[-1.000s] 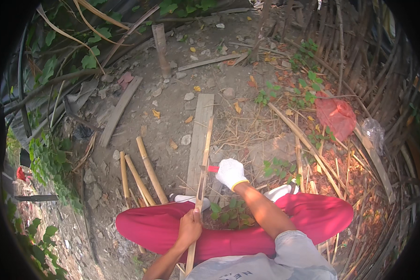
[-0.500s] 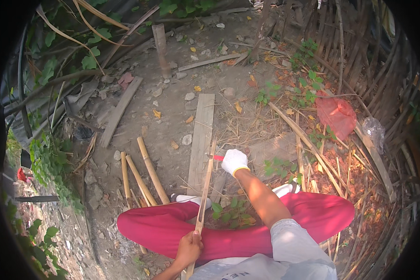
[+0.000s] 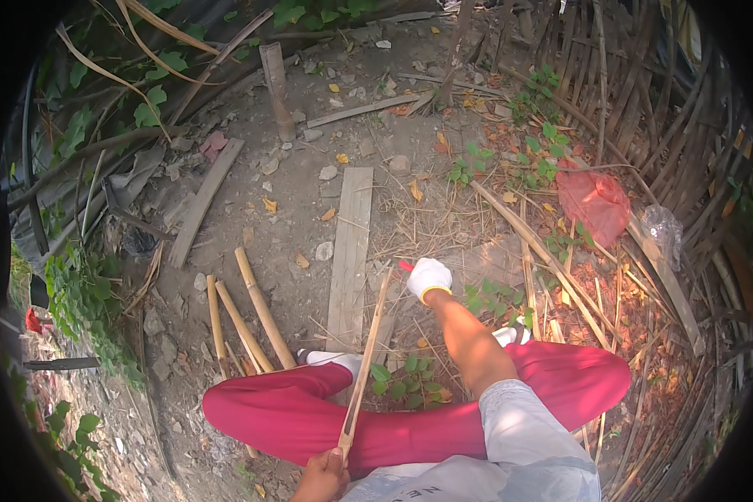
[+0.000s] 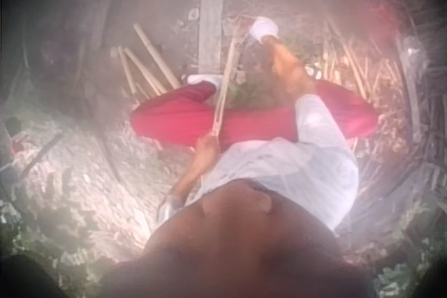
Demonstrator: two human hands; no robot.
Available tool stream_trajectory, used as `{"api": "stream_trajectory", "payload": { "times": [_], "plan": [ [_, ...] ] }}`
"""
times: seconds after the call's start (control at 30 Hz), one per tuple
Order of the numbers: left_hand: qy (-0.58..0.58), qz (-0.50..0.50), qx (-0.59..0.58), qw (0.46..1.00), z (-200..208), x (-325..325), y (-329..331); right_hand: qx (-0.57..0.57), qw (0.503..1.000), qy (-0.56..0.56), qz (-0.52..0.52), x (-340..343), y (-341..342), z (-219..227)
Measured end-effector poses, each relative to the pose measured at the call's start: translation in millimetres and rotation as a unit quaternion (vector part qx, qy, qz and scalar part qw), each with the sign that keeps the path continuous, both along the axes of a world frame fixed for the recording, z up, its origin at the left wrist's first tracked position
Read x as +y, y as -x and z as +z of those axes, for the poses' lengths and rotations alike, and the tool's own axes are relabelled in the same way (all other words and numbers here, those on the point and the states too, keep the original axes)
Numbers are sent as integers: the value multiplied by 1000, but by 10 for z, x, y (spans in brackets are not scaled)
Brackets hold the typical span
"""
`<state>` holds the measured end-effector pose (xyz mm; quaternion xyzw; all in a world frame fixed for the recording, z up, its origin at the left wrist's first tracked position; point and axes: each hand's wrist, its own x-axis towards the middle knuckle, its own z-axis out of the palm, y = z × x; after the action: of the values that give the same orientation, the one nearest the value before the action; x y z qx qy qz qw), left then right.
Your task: The person sits cross-legged on the ground and uses a red utility knife to shave and smooth a long bamboo stick. They hold the stick with their left hand and scrape the surface with the knife in their right hand, occasionally rotating the stick to work on different sides.
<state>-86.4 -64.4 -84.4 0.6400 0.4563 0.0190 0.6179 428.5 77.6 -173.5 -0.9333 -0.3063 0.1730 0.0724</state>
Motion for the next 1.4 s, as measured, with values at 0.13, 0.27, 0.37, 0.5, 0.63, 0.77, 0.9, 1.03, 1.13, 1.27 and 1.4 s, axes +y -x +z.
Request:
{"api": "stream_trajectory", "payload": {
  "times": [0.13,0.27,0.37,0.5,0.63,0.77,0.9,1.03,1.13,1.27,1.4],
  "plan": [
    [-152,27,118,981,1042,60,199,2,998,6,-69,-258,-737,174],
    [-63,71,136,986,1054,492,-160,2,998,59,-28,-475,-754,343],
    [-105,79,120,984,807,722,-334,15,999,9,31,-653,-656,209],
    [-214,53,106,970,860,847,-706,38,995,-77,42,-1018,-458,331],
    [-211,43,82,973,885,879,-913,73,981,-166,73,-1186,-267,554],
    [-196,46,63,978,833,914,-990,116,962,-228,92,-941,66,1068],
    [-185,54,40,981,743,934,-1063,168,945,-247,137,-778,443,1435],
    [-159,54,4,986,627,935,-1147,187,926,-258,204,-731,785,1574],
    [-123,75,-20,989,622,928,-1243,206,920,-261,209,-744,842,1539],
    [-212,38,12,976,775,952,-1311,244,912,-282,169,-785,843,1537],
    [-245,-2,49,968,868,1057,-1237,250,911,-305,120,-788,817,1711]
  ]
}}
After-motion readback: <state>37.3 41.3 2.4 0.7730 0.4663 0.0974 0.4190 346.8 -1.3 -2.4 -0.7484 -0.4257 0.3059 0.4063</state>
